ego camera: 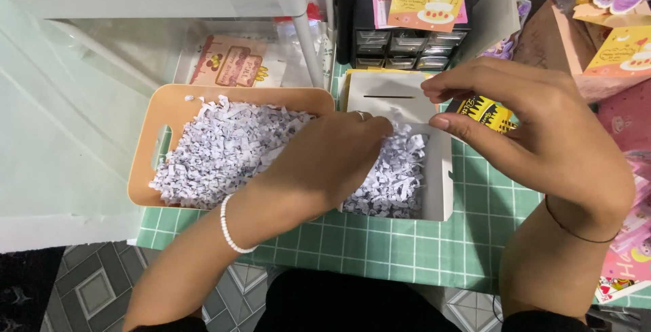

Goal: Assembling a small decorative box, placing a small item inside, and filling it with shredded paper for padding.

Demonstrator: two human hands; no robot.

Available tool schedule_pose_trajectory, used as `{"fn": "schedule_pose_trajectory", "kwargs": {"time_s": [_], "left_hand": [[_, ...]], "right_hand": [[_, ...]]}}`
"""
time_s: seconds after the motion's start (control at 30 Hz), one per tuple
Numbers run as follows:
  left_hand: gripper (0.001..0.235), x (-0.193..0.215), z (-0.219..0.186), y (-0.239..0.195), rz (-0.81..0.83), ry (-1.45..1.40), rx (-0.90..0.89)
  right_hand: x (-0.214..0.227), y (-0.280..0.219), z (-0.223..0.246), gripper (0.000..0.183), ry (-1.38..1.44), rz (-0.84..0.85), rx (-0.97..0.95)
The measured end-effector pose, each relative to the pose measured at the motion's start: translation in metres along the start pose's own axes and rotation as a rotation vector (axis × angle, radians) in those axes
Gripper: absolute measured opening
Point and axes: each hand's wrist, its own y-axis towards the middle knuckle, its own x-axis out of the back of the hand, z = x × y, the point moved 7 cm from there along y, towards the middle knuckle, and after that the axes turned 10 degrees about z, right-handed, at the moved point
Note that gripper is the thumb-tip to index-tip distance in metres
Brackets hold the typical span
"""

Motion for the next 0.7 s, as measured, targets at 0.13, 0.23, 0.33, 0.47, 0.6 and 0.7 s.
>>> {"fn": "schedule_pose_trajectory", "kwargs": {"time_s": [0.13,0.23,0.33,0.47,0.6,0.7], "left_hand": [[0.019,-0.01,0.002,0.007,0.091,-0.207,-0.032],[0.013,-0.025,0.009,0.009,0.088,-0.202,-0.033],[0.009,-0.037,0.01,0.014,0.077,-0.093,-0.06],[0.014,-0.049,0.009,0.018,0.153,-0.206,-0.062],[0.017,-0.075,0.002,0.024,0.277,-0.182,-0.214],[0.009,-0.102,0.003,0.04,0.283,-0.058,-0.25]], "right_hand": [[-0.001,0.001,-0.001,0.026,-0.03,0.002,0.032],[-0.001,0.0,-0.001,0.028,-0.021,-0.005,0.012],[-0.003,0.001,-0.002,0.026,-0.028,-0.006,0.016],[-0.005,0.001,0.0,0.026,0.003,0.001,0.026],[-0.006,0.002,0.0,0.027,-0.005,0.002,0.02],[-0.006,0.002,0.001,0.026,-0.003,0.006,0.009]]}}
